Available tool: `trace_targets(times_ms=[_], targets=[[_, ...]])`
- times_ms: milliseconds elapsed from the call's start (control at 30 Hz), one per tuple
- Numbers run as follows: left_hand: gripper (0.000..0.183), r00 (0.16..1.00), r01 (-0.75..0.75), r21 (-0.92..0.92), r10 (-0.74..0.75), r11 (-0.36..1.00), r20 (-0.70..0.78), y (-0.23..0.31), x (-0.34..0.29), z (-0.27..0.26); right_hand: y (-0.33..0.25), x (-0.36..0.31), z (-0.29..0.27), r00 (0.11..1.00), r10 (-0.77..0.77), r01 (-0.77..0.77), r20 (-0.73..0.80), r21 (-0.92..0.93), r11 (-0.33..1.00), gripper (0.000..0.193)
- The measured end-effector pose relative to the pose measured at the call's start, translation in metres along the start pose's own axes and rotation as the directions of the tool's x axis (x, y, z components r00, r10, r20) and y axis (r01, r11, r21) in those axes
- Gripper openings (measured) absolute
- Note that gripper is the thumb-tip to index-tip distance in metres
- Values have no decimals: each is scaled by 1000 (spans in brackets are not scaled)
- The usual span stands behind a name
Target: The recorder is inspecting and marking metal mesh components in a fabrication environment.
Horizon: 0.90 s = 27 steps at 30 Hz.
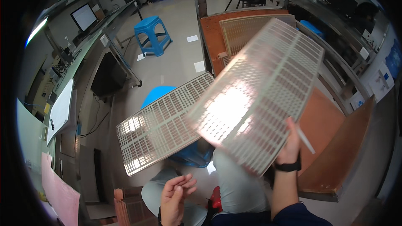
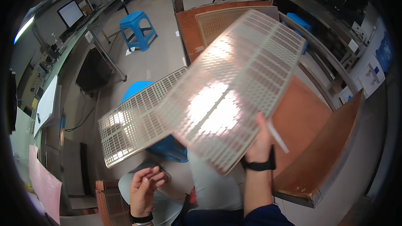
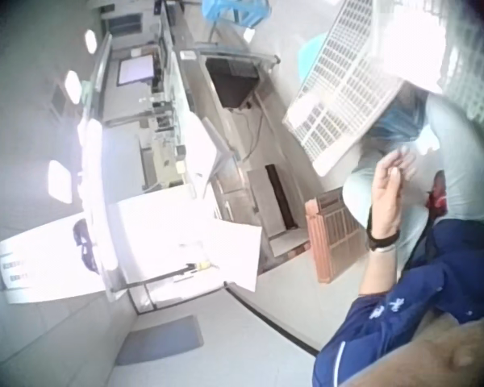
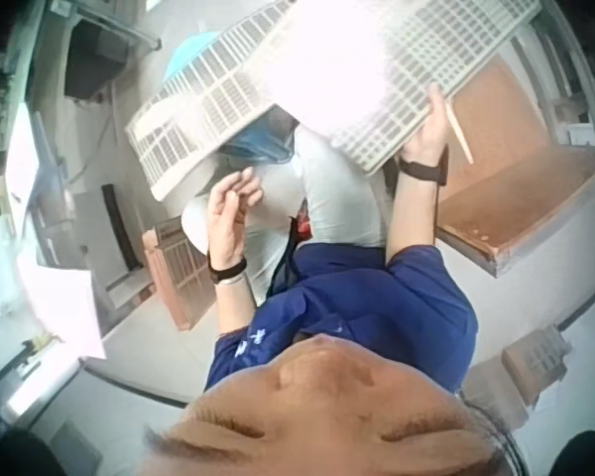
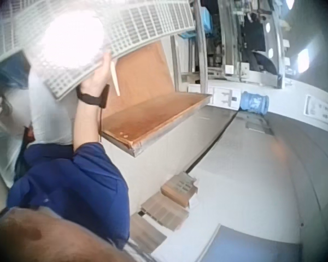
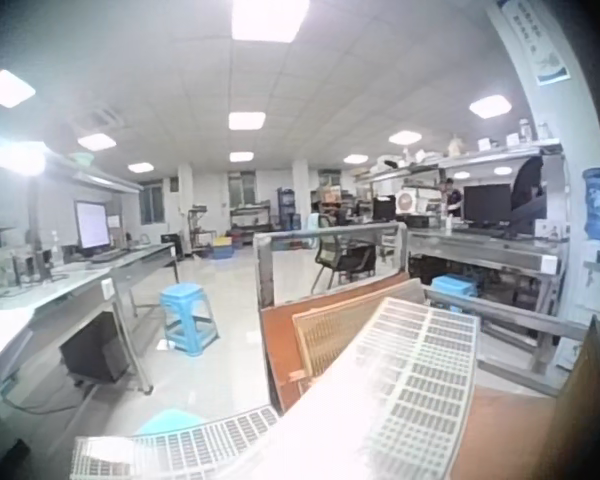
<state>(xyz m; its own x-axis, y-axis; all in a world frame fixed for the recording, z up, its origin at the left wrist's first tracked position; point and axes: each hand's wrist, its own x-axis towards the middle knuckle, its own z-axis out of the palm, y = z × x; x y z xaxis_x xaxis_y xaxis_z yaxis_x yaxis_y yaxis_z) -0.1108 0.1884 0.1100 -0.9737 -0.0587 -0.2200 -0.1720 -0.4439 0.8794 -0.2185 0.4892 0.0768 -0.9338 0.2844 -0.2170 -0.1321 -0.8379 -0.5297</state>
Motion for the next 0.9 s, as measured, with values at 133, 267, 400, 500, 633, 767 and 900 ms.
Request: trace_targets(times_ms=[133, 267, 400, 500, 633, 767, 900], targets=[[21, 981, 17, 59, -5, 998, -195, -4, 8, -49, -43, 78, -62, 913, -400, 377, -78, -210, 902, 39], [18, 915, -5, 95, 43, 995, -402, 6, 14, -86, -48, 133, -107, 801, -474, 375, -367, -310, 874, 42], [17, 868, -23, 131, 85, 991, -490, 13, 19, -119, -30, 174, -116, 783, -445, 276, -434, -398, 875, 43], [18, 836, -79, 191, 169, 978, -521, 22, 30, -140, -17, 192, -61, 800, -454, 231, -392, -498, 836, 44], [21, 775, -208, 342, 368, 916, -514, 23, 51, -184, 1, 215, -24, 943, -329, 308, 48, -500, 810, 52], [27, 598, -119, 616, 551, 779, -581, 13, 71, -225, 61, 173, 7, 906, -41, 360, 422, -715, 600, 43], [31, 766, -50, 407, 296, 912, -570, 19, 86, -225, 110, 117, 9, 720, -19, 681, 693, -712, -172, 39]])
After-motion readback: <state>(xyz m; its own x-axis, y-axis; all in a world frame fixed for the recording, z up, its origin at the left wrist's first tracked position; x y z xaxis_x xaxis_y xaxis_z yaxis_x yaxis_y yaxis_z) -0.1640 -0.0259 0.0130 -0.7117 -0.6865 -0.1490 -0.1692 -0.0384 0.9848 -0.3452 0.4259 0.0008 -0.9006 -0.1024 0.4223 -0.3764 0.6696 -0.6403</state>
